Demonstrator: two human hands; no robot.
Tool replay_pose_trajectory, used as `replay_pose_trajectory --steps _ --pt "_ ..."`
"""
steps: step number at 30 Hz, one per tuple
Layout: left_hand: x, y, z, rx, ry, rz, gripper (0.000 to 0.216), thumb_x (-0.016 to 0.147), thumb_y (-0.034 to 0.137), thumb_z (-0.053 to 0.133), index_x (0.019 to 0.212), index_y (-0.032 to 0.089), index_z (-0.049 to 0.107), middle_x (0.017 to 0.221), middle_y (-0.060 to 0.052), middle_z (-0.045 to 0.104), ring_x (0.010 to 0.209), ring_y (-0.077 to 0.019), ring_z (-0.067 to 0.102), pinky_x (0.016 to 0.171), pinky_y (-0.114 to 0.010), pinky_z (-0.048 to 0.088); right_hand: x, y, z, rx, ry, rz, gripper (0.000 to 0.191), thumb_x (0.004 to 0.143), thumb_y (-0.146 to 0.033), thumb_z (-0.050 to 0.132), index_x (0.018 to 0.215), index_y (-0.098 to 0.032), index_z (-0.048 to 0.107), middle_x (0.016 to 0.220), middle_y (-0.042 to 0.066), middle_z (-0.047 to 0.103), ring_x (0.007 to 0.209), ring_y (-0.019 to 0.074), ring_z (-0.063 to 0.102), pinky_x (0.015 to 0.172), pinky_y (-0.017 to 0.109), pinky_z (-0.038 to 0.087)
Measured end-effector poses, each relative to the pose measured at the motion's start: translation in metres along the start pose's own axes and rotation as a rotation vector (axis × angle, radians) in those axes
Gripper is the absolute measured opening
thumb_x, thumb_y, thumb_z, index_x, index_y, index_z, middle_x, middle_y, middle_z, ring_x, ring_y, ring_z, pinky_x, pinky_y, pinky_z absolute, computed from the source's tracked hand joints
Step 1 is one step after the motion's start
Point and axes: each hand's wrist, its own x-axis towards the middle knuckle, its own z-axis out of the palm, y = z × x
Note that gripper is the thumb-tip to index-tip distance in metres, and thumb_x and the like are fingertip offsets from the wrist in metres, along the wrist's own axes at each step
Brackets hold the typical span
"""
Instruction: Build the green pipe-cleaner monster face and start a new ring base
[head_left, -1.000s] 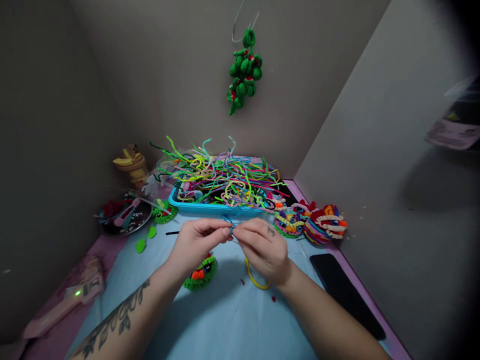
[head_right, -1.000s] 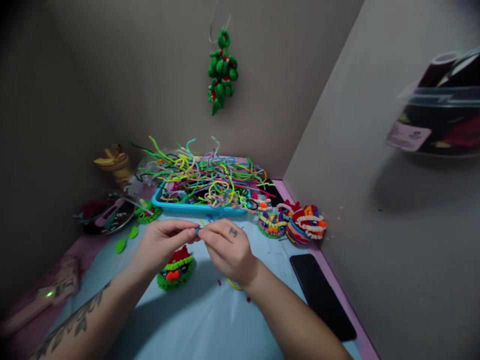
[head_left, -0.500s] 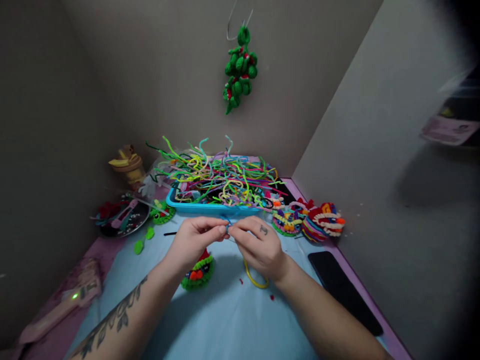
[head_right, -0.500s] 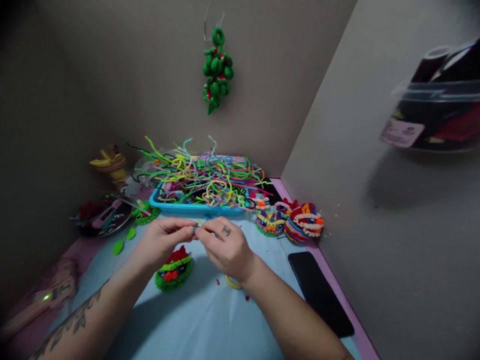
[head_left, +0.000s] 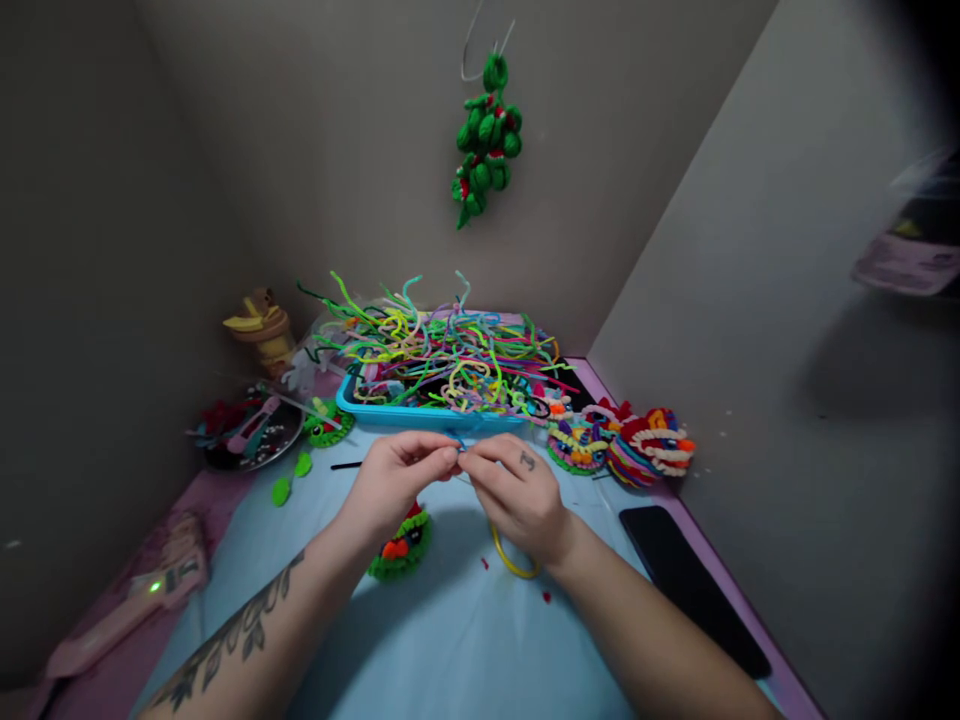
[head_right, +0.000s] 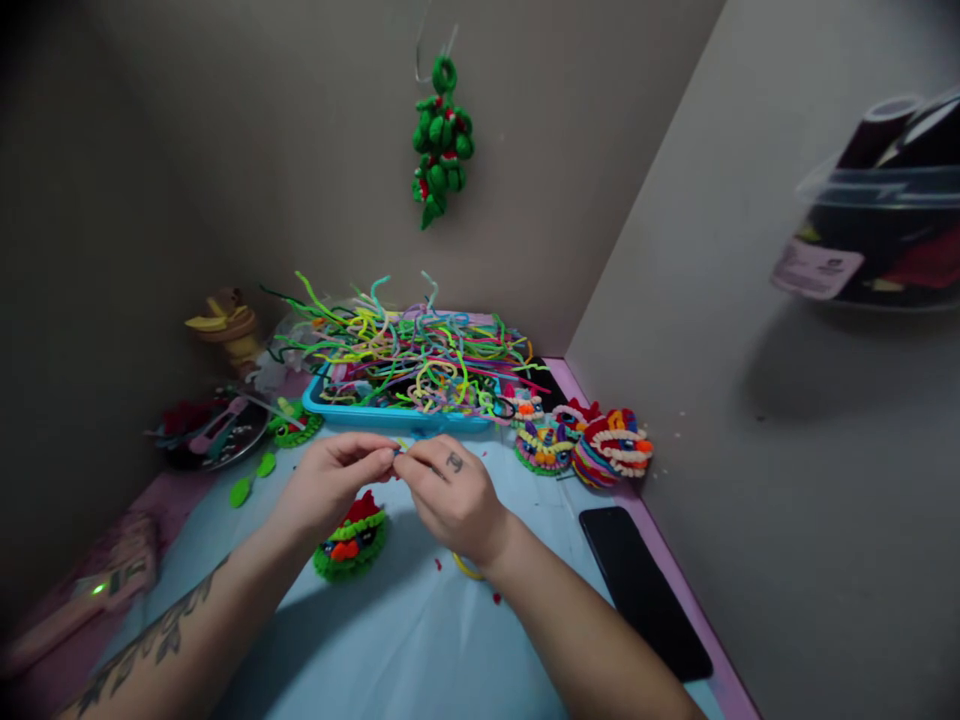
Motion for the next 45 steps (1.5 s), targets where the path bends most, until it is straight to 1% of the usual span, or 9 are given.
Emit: replay_pose_trajectory --steps 10,14,17,21,29,36,40,43,45 --pt "0.002 -0.005 -0.005 -0.013 -0.030 -0.010 0.017 0.065 0.029 0.077 0.075 0.016 0.073 0.066 -0.001 0.069 0.062 -0.0104 0.059 0.062 -0.021 0.047 -0.001 0.000 0.002 0.068 0.033 0.047 0.028 0.081 -0.003 0.052 0.104 -0.018 0.061 0.087 0.008 0.065 0.079 0.0178 0.060 0.071 0.033 0.052" --pt "0.003 -0.005 -0.004 -0.033 -0.050 -0.036 0.023 0.066 0.033 0.076 0.082 0.017 0.072 0.069 -0.001 0.069 0.062 -0.0106 0.060 0.061 -0.022 0.048 -0.001 0.000 0.003 0.046 0.033 0.048 0.027 0.082 -0.003 0.051 0.103 -0.018 0.062 0.086 0.008 0.065 0.079 0.0181 0.060 0.071 0.034 0.052" --pt "0.003 -0.001 -0.002 0.039 -0.078 -0.034 0.027 0.069 0.038 0.072 0.087 0.018 0.072 0.072 -0.001 0.069 0.059 -0.0101 0.058 0.056 -0.021 0.047 -0.001 0.000 0.002 0.012 0.029 0.014 0.029 0.082 -0.003 0.050 0.104 -0.018 0.061 0.085 0.009 0.065 0.078 0.0183 0.059 0.070 0.034 0.052" --pt "0.003 0.004 -0.001 0.137 -0.118 0.004 0.027 0.070 0.040 0.069 0.082 0.017 0.071 0.066 0.000 0.065 0.054 -0.0096 0.054 0.051 -0.021 0.045 -0.002 0.001 0.000 -0.001 0.019 -0.054 0.032 0.079 0.000 0.051 0.107 -0.015 0.059 0.086 0.010 0.065 0.080 0.0193 0.058 0.070 0.034 0.052" --pt "0.001 0.008 -0.002 0.233 -0.133 0.084 0.021 0.072 0.036 0.065 0.078 0.015 0.067 0.061 0.002 0.060 0.052 -0.0090 0.050 0.050 -0.020 0.043 0.001 0.001 -0.003 -0.025 0.010 -0.120 0.032 0.080 -0.001 0.050 0.109 -0.013 0.060 0.087 0.012 0.066 0.081 0.0204 0.059 0.069 0.034 0.052" --pt "-0.002 0.011 0.000 0.270 -0.116 0.097 0.021 0.074 0.036 0.064 0.071 0.016 0.067 0.057 0.001 0.058 0.053 -0.0102 0.051 0.050 -0.021 0.042 0.001 -0.002 -0.004 -0.027 0.012 -0.110 0.036 0.082 -0.003 0.048 0.113 -0.018 0.059 0.087 0.010 0.067 0.081 0.0193 0.060 0.069 0.033 0.053" --pt "0.000 0.010 -0.001 0.271 -0.123 0.075 0.023 0.076 0.036 0.061 0.078 0.015 0.069 0.061 0.000 0.062 0.052 -0.0105 0.053 0.051 -0.022 0.045 0.000 -0.002 0.000 0.051 0.061 0.028 0.029 0.082 -0.005 0.050 0.102 -0.021 0.064 0.085 0.007 0.067 0.079 0.0174 0.061 0.071 0.033 0.053" --pt "0.001 0.005 -0.002 0.318 -0.115 0.080 0.027 0.079 0.036 0.058 0.090 0.015 0.070 0.068 -0.003 0.067 0.058 -0.0131 0.058 0.052 -0.023 0.047 0.003 -0.004 0.003 0.151 0.144 0.257 0.018 0.082 -0.009 0.055 0.090 -0.021 0.067 0.081 0.005 0.067 0.078 0.0162 0.062 0.071 0.031 0.052" --pt "0.001 0.003 -0.004 0.389 -0.075 0.130 0.028 0.078 0.034 0.061 0.098 0.016 0.070 0.078 -0.005 0.070 0.066 -0.0153 0.062 0.057 -0.024 0.050 0.006 -0.004 0.003 0.256 0.179 0.444 0.011 0.081 -0.012 0.059 0.083 -0.020 0.067 0.079 0.004 0.067 0.076 0.0157 0.063 0.069 0.029 0.052"
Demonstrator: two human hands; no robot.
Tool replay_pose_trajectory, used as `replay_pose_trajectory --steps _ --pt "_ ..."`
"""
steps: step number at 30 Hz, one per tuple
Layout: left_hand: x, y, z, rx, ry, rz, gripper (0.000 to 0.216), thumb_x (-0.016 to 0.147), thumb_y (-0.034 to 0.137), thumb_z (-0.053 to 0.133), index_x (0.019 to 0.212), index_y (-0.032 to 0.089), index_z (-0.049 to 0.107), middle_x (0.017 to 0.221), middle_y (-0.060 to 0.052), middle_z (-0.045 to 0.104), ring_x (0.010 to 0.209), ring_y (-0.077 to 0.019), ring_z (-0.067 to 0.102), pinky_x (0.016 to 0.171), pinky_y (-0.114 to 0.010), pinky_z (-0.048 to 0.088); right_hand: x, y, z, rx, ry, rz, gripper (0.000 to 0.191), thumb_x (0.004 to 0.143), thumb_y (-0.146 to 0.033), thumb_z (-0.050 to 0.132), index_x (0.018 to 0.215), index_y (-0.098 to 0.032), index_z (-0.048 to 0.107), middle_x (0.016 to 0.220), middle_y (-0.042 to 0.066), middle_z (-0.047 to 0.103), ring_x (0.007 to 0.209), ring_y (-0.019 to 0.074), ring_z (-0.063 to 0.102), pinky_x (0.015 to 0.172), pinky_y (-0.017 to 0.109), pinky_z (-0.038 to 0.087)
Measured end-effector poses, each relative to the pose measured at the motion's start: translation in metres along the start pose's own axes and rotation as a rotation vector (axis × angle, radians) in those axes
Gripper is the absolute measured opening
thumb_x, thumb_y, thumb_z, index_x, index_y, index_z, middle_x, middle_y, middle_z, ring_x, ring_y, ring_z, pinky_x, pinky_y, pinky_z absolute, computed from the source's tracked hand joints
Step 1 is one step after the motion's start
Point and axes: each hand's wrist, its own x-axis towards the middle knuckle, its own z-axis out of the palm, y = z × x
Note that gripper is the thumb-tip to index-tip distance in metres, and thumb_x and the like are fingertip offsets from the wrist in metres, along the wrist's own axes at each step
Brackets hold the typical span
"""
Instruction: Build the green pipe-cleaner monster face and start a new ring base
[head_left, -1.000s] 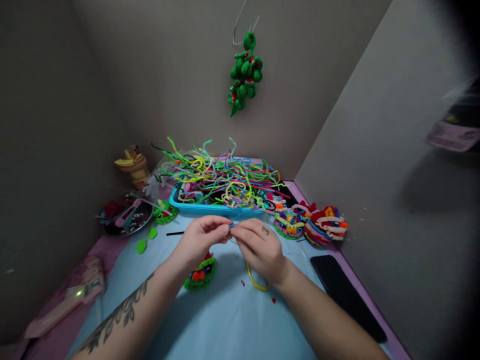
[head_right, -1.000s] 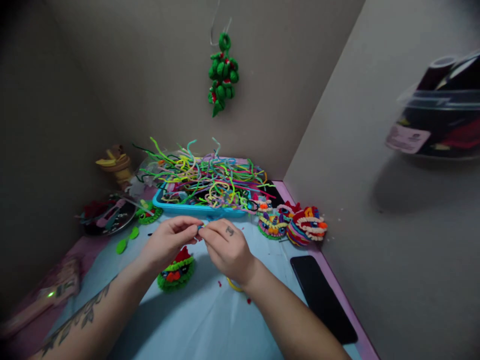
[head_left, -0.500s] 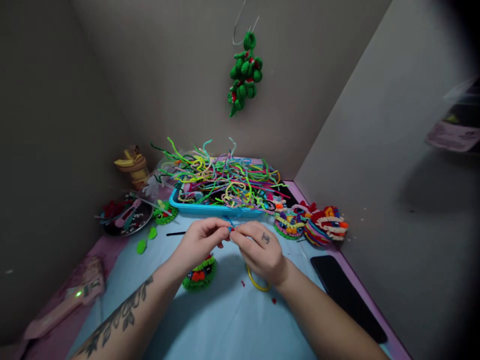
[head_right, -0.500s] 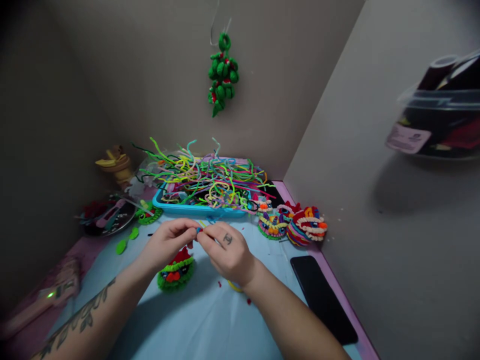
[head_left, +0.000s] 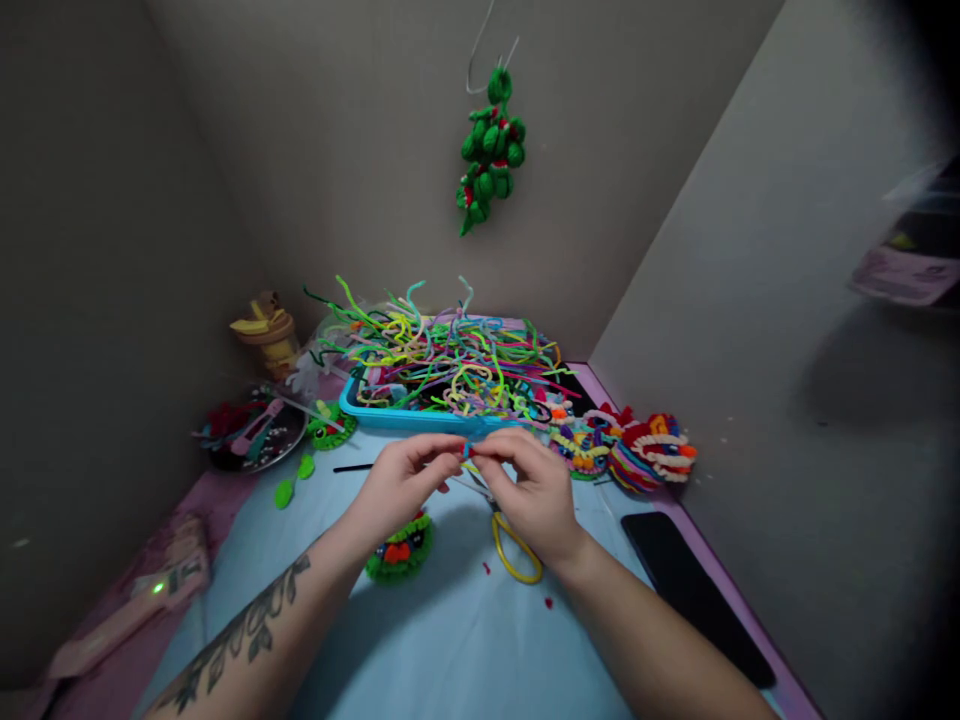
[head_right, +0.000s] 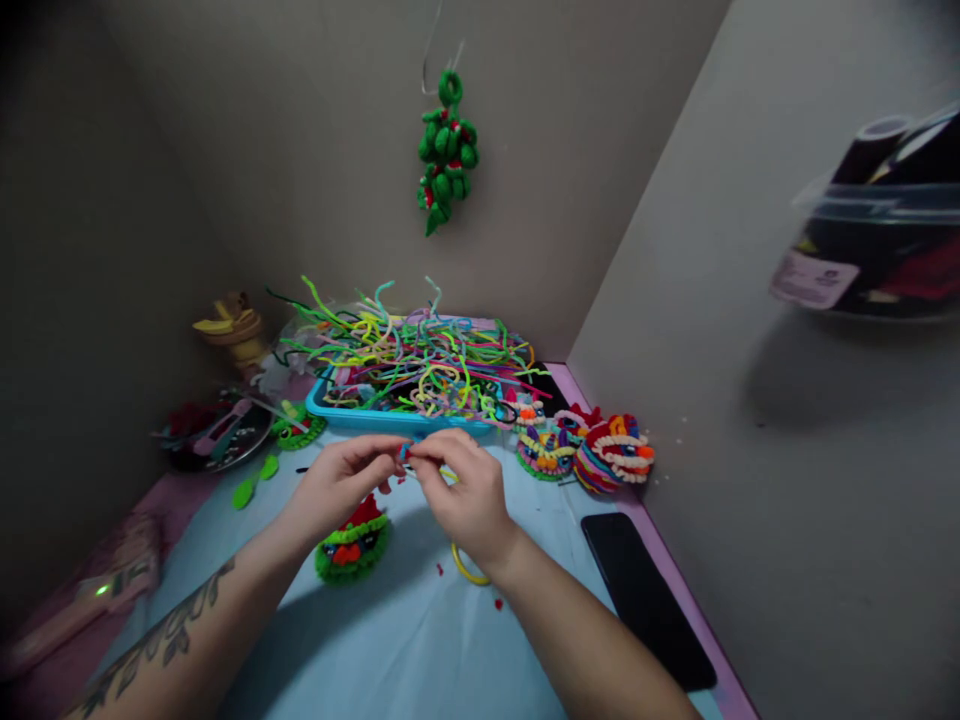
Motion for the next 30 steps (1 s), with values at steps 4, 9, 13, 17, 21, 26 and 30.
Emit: replay_pose_trajectory --steps 4,9,13,17,21,26,30 --pt "-0.0035 -0.0028 0.0015 0.101 0.120 0.175 0.032 0.077 0.030 0.065 0.107 0.019 0.067 0.100 -0.008 0.069 0.083 -0.0175 0.064 0.070 -0.026 0.053 0.0052 -0.0013 0.0018 0.245 0.000 0.362 0.005 0.077 -0.022 0.064 0.078 -0.018 0.066 0.070 0.001 0.064 0.061 0.0126 0.059 0.055 0.024 0.048" --pt "-0.0065 -0.0019 0.0017 0.204 0.159 0.329 0.022 0.078 0.027 0.064 0.099 0.021 0.071 0.099 -0.008 0.069 0.086 -0.0180 0.064 0.072 -0.026 0.053 0.0066 -0.0005 0.0034 0.381 -0.063 0.524 0.009 0.073 -0.025 0.066 0.074 -0.017 0.066 0.060 -0.002 0.061 0.052 0.0104 0.054 0.050 0.022 0.046" --pt "-0.0062 -0.0018 0.0013 0.227 0.157 0.283 0.016 0.079 0.027 0.063 0.091 0.022 0.073 0.090 -0.006 0.072 0.082 -0.0180 0.065 0.072 -0.026 0.051 0.0051 -0.0006 0.0047 0.383 -0.092 0.515 0.008 0.071 -0.024 0.067 0.075 -0.017 0.065 0.064 0.000 0.064 0.056 0.0114 0.057 0.053 0.023 0.048" --pt "-0.0039 -0.0034 0.0029 0.076 0.156 0.137 0.017 0.077 0.030 0.066 0.086 0.018 0.073 0.084 -0.006 0.073 0.076 -0.0180 0.066 0.068 -0.026 0.052 0.0045 -0.0005 0.0061 0.380 -0.083 0.489 0.008 0.071 -0.024 0.067 0.075 -0.017 0.063 0.066 0.000 0.064 0.059 0.0123 0.059 0.055 0.024 0.050" --pt "-0.0005 -0.0048 0.0028 -0.087 0.129 0.015 0.019 0.069 0.032 0.072 0.080 0.015 0.072 0.078 -0.006 0.074 0.070 -0.0184 0.067 0.064 -0.027 0.052 0.0047 -0.0003 0.0059 0.352 -0.085 0.467 0.008 0.072 -0.024 0.067 0.074 -0.018 0.063 0.067 0.000 0.064 0.061 0.0128 0.060 0.056 0.024 0.050" --pt "0.0005 -0.0042 0.0007 -0.107 0.110 -0.018 0.018 0.066 0.029 0.074 0.078 0.016 0.073 0.077 -0.006 0.074 0.069 -0.0181 0.067 0.065 -0.027 0.052 0.0051 0.0000 0.0042 0.338 -0.132 0.475 0.007 0.072 -0.023 0.067 0.072 -0.017 0.063 0.066 -0.001 0.064 0.059 0.0117 0.058 0.055 0.023 0.048" --pt "0.0004 -0.0030 0.0004 -0.102 0.114 -0.034 0.017 0.065 0.029 0.074 0.076 0.016 0.073 0.074 -0.005 0.074 0.066 -0.0174 0.065 0.063 -0.027 0.051 0.0049 0.0015 0.0048 0.332 -0.151 0.490 0.007 0.072 -0.023 0.067 0.071 -0.017 0.063 0.065 -0.001 0.063 0.059 0.0114 0.058 0.054 0.022 0.047"
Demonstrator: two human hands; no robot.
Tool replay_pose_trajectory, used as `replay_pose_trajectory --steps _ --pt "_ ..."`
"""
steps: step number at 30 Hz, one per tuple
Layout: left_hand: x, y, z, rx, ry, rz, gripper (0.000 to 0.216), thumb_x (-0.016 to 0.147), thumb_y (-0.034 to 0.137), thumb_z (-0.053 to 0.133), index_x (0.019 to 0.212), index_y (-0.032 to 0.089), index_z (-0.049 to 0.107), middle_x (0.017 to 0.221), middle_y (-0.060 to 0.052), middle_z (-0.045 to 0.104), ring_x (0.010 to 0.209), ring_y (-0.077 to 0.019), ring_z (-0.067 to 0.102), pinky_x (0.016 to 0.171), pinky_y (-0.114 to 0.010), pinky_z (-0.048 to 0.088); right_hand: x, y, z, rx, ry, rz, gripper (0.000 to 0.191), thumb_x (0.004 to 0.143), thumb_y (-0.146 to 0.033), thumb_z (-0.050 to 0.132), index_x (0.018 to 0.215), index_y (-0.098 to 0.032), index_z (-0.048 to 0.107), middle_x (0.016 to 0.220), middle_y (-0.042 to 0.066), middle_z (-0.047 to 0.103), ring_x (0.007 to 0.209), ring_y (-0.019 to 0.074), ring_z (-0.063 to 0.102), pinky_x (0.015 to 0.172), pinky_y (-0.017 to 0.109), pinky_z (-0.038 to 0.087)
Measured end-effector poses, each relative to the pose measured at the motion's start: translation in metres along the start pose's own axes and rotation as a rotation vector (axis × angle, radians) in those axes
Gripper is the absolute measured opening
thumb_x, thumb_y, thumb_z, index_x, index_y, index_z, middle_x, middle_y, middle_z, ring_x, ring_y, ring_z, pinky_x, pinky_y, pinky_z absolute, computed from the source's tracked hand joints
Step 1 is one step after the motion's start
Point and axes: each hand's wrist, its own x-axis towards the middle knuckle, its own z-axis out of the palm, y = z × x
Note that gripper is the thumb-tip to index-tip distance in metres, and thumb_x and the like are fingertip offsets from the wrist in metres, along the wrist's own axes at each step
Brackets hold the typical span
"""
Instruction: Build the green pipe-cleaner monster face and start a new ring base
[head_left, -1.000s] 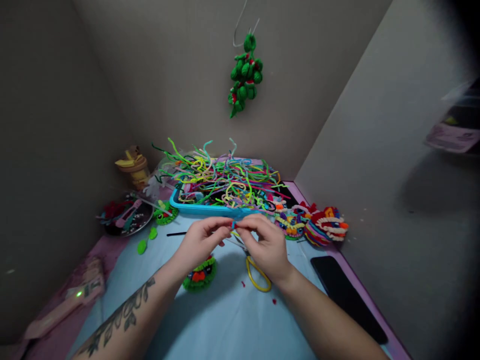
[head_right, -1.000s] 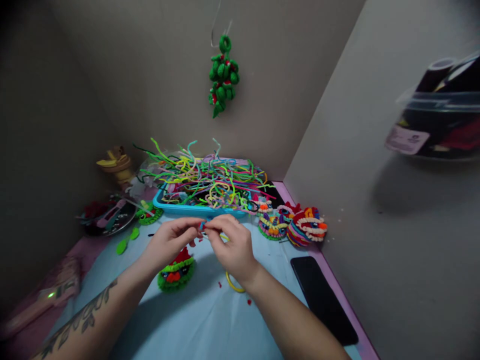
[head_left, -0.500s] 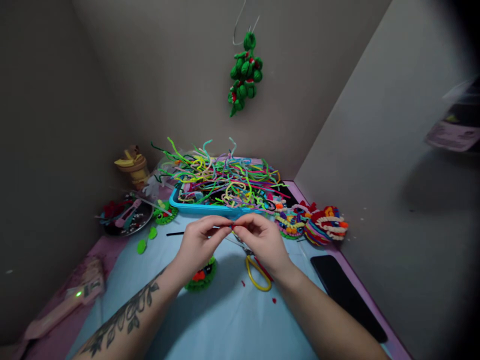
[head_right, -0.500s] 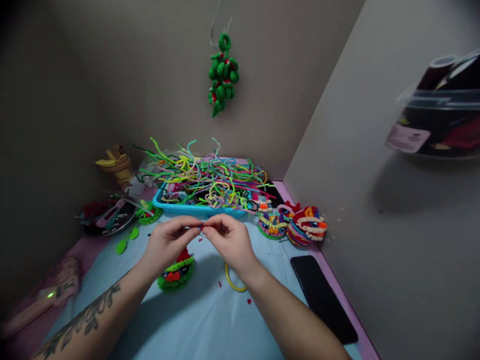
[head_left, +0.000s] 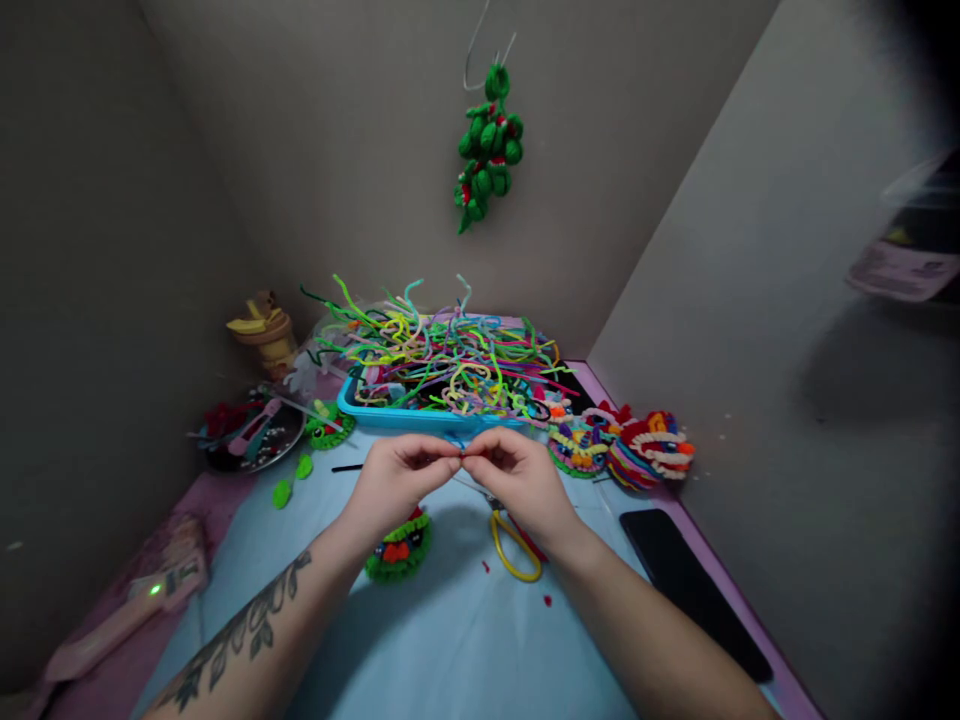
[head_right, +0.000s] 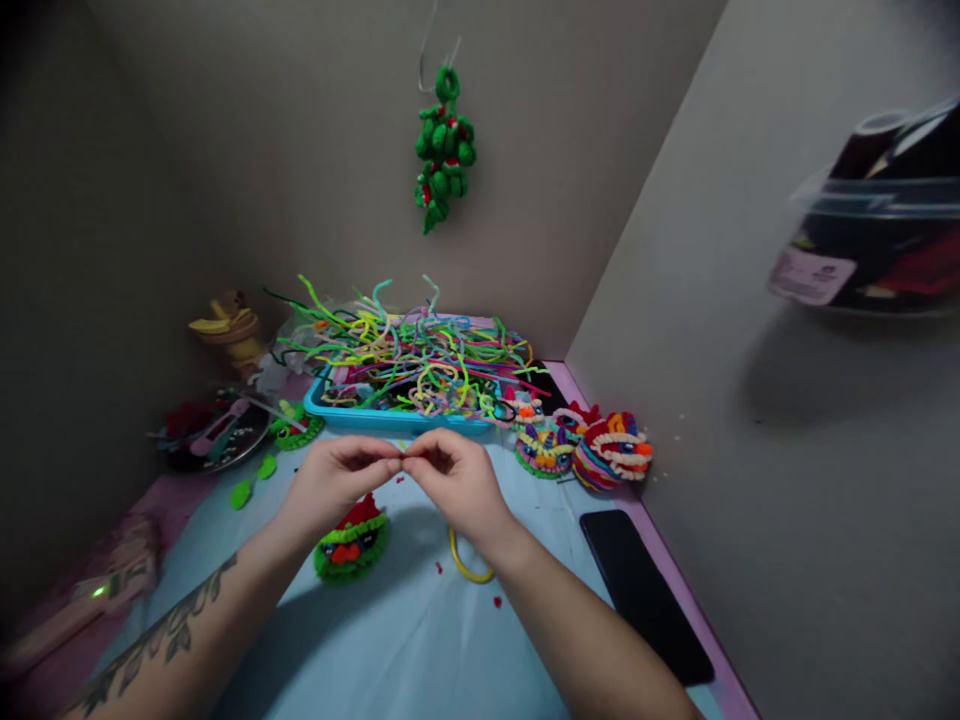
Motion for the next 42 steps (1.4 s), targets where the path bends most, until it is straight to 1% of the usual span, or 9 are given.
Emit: replay_pose_trajectory --steps 3,7,12,15,19,24,33,37,42 --pt "0.002 -0.002 0.000 -0.043 -0.011 -0.026 0.018 0.064 0.030 0.075 0.075 0.015 0.072 0.071 -0.004 0.073 0.065 -0.0169 0.064 0.064 -0.027 0.050 0.002 0.001 0.000 0.030 -0.008 0.013 0.008 0.072 -0.024 0.067 0.073 -0.017 0.063 0.064 -0.001 0.063 0.057 0.0113 0.058 0.052 0.022 0.046" --pt "0.007 -0.009 0.000 -0.198 -0.047 -0.090 0.021 0.064 0.030 0.076 0.076 0.014 0.070 0.066 -0.002 0.069 0.061 -0.0137 0.061 0.062 -0.026 0.049 0.005 0.001 -0.003 0.084 -0.002 0.007 0.013 0.070 -0.026 0.068 0.079 -0.017 0.064 0.065 -0.001 0.063 0.054 0.0102 0.055 0.048 0.021 0.044" --pt "0.007 -0.012 0.000 -0.320 -0.119 -0.185 0.031 0.072 0.037 0.070 0.096 0.017 0.069 0.077 -0.005 0.071 0.072 -0.0156 0.066 0.069 -0.028 0.052 0.009 0.002 -0.011 0.013 0.052 0.033 0.014 0.074 -0.030 0.065 0.070 -0.017 0.063 0.053 -0.003 0.056 0.048 0.0094 0.050 0.046 0.021 0.041" --pt "0.005 -0.009 0.003 -0.214 -0.089 -0.106 0.034 0.072 0.036 0.071 0.099 0.016 0.067 0.085 -0.007 0.072 0.078 -0.0180 0.067 0.069 -0.028 0.053 0.011 0.003 -0.013 0.042 0.053 0.084 0.018 0.075 -0.033 0.065 0.070 -0.016 0.063 0.050 -0.003 0.055 0.046 0.0097 0.049 0.047 0.022 0.041" --pt "-0.001 -0.007 0.006 0.059 0.013 0.090 0.031 0.070 0.031 0.072 0.096 0.016 0.067 0.093 -0.008 0.072 0.080 -0.0189 0.067 0.070 -0.029 0.055 0.012 0.004 -0.013 0.062 0.052 0.109 0.019 0.073 -0.035 0.066 0.069 -0.016 0.063 0.050 -0.003 0.055 0.046 0.0096 0.049 0.046 0.022 0.040" --pt "-0.006 -0.010 0.008 0.274 0.087 0.264 0.021 0.075 0.030 0.068 0.092 0.018 0.070 0.091 -0.007 0.072 0.077 -0.0169 0.067 0.067 -0.025 0.054 0.010 -0.001 -0.009 0.082 0.027 0.130 0.020 0.073 -0.035 0.066 0.068 -0.016 0.062 0.051 -0.003 0.055 0.046 0.0092 0.048 0.045 0.021 0.039" --pt "-0.007 -0.014 0.008 0.316 0.139 0.447 0.010 0.078 0.022 0.065 0.085 0.018 0.070 0.081 -0.004 0.072 0.070 -0.0135 0.066 0.064 -0.022 0.053 0.005 -0.001 -0.004 0.133 0.011 0.166 0.021 0.072 -0.036 0.068 0.068 -0.016 0.061 0.051 -0.003 0.055 0.046 0.0089 0.050 0.046 0.021 0.042" --pt "-0.008 -0.011 0.008 0.315 0.145 0.444 0.009 0.078 0.021 0.065 0.085 0.017 0.070 0.081 -0.004 0.072 0.070 -0.0131 0.066 0.064 -0.021 0.053 0.004 -0.001 -0.003 0.152 0.005 0.159 0.018 0.072 -0.034 0.068 0.071 -0.017 0.062 0.055 -0.003 0.057 0.050 0.0094 0.051 0.048 0.021 0.044" --pt "-0.006 -0.012 0.006 0.313 0.145 0.431 0.013 0.078 0.023 0.066 0.090 0.018 0.070 0.083 -0.004 0.071 0.070 -0.0124 0.066 0.062 -0.020 0.054 0.003 -0.002 -0.002 0.153 -0.001 0.082 0.013 0.071 -0.026 0.068 0.080 -0.018 0.064 0.062 -0.003 0.059 0.054 0.0089 0.053 0.052 0.021 0.045"
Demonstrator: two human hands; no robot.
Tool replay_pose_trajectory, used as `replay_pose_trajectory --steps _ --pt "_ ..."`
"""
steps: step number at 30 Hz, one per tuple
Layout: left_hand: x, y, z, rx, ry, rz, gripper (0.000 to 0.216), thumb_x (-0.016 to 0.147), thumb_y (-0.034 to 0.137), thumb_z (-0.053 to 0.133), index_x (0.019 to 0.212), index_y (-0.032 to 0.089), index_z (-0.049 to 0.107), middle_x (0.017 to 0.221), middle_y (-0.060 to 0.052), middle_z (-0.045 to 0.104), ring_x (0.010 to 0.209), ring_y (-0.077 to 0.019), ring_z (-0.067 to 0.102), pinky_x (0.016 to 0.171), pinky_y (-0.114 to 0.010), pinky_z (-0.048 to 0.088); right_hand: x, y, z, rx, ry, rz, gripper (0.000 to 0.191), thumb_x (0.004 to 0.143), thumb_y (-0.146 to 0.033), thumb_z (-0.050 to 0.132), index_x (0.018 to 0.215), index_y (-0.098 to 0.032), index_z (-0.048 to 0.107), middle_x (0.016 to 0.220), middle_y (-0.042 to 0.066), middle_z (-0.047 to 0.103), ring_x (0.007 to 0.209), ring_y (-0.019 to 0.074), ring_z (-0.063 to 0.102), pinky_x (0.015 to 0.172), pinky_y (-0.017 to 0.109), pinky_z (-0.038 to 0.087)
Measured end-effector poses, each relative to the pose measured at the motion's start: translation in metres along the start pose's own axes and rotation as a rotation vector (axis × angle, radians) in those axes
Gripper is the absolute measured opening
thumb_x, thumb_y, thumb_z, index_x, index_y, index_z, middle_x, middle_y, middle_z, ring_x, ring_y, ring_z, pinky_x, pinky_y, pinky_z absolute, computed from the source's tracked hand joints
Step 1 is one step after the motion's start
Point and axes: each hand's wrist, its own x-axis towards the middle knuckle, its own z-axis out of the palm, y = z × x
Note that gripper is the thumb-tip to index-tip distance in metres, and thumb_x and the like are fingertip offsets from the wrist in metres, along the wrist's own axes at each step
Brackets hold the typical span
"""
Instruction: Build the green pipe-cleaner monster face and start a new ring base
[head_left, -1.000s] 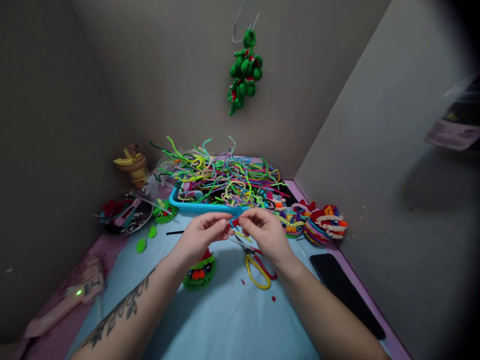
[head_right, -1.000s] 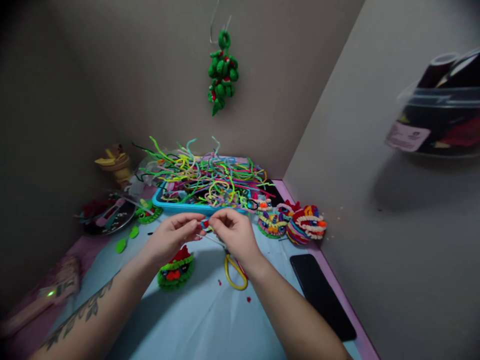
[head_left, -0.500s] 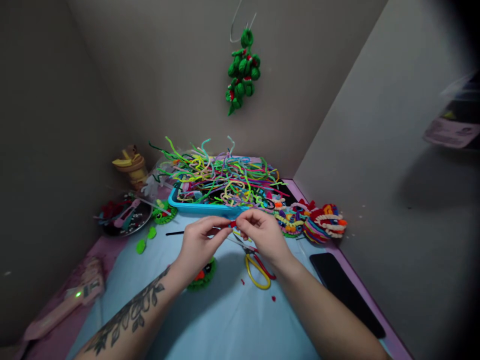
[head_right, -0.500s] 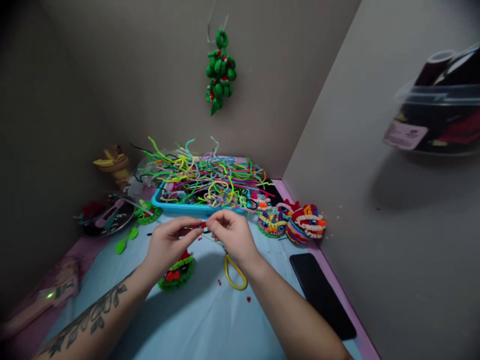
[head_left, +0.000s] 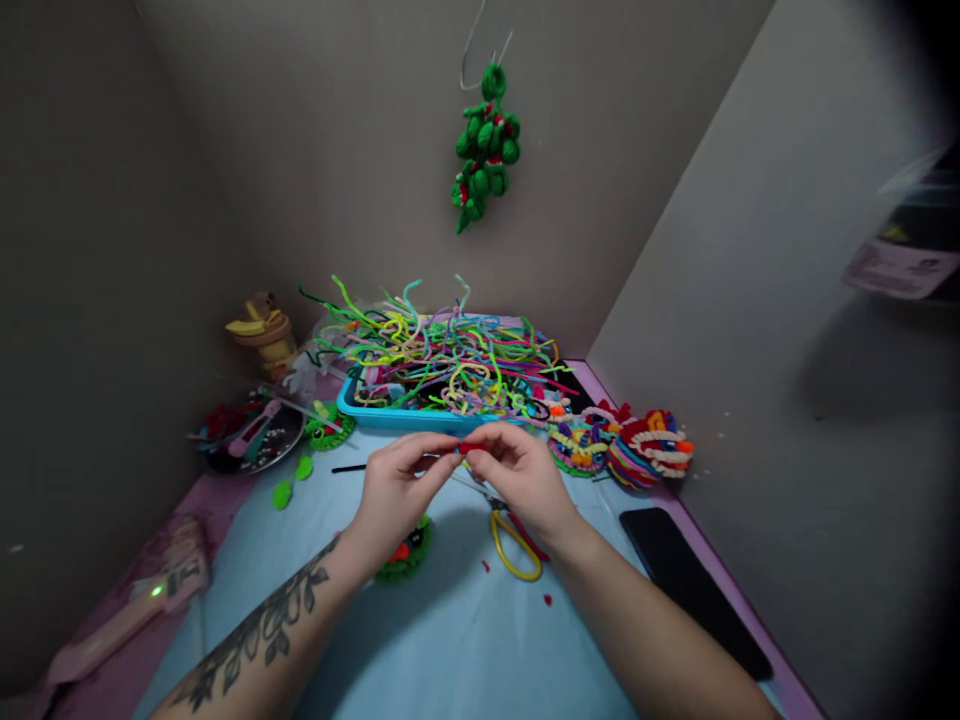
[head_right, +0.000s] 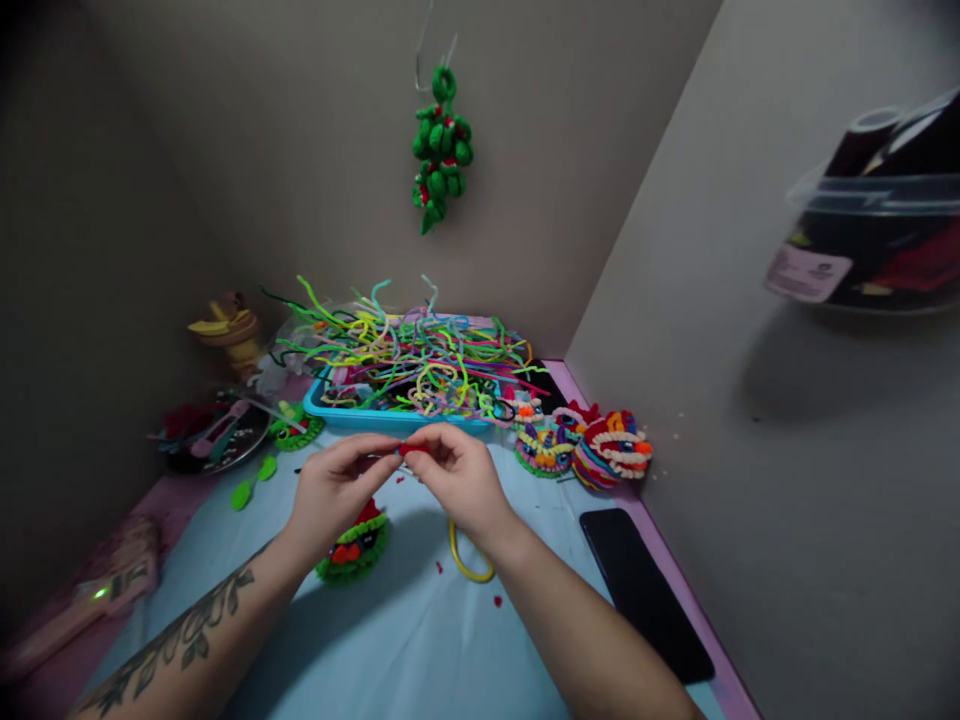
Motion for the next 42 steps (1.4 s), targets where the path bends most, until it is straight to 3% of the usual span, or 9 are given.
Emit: replay_pose_trajectory --steps 8,23,28,35,42 --pt "0.000 0.001 0.001 0.007 0.001 0.084 0.011 0.077 0.020 0.067 0.087 0.016 0.069 0.084 -0.006 0.070 0.073 -0.0129 0.066 0.064 -0.021 0.056 -0.001 0.000 0.000 -0.056 0.038 -0.011 0.009 0.072 -0.027 0.066 0.075 -0.018 0.064 0.058 -0.003 0.059 0.053 0.0097 0.054 0.051 0.021 0.046" --pt "0.001 0.003 0.000 0.004 0.023 0.114 0.010 0.076 0.017 0.066 0.086 0.017 0.070 0.083 -0.005 0.072 0.074 -0.0138 0.067 0.066 -0.021 0.055 -0.002 0.005 0.001 0.022 0.038 0.037 0.012 0.067 -0.028 0.073 0.072 -0.018 0.068 0.061 0.000 0.067 0.057 0.0135 0.063 0.057 0.025 0.053" --pt "0.001 0.000 -0.001 -0.008 0.007 0.082 0.011 0.076 0.019 0.067 0.086 0.018 0.071 0.083 -0.005 0.072 0.074 -0.0143 0.068 0.065 -0.022 0.055 -0.002 0.006 0.001 0.002 0.042 0.039 0.013 0.066 -0.029 0.073 0.072 -0.018 0.069 0.060 0.001 0.068 0.056 0.0140 0.063 0.056 0.026 0.052" --pt "0.004 0.001 -0.003 -0.086 -0.079 -0.100 0.024 0.074 0.026 0.069 0.096 0.017 0.070 0.089 -0.007 0.074 0.072 -0.0166 0.069 0.062 -0.024 0.057 0.000 -0.003 0.001 0.029 0.069 0.074 0.018 0.067 -0.032 0.072 0.072 -0.017 0.065 0.055 -0.001 0.064 0.051 0.0115 0.060 0.052 0.023 0.050" --pt "0.010 0.006 -0.009 -0.033 -0.154 -0.102 0.016 0.078 0.024 0.064 0.090 0.019 0.074 0.081 -0.005 0.076 0.071 -0.0176 0.069 0.065 -0.025 0.056 0.002 -0.005 -0.001 -0.011 0.048 0.082 0.017 0.070 -0.033 0.069 0.071 -0.017 0.063 0.054 -0.001 0.064 0.050 0.0113 0.060 0.050 0.023 0.050"
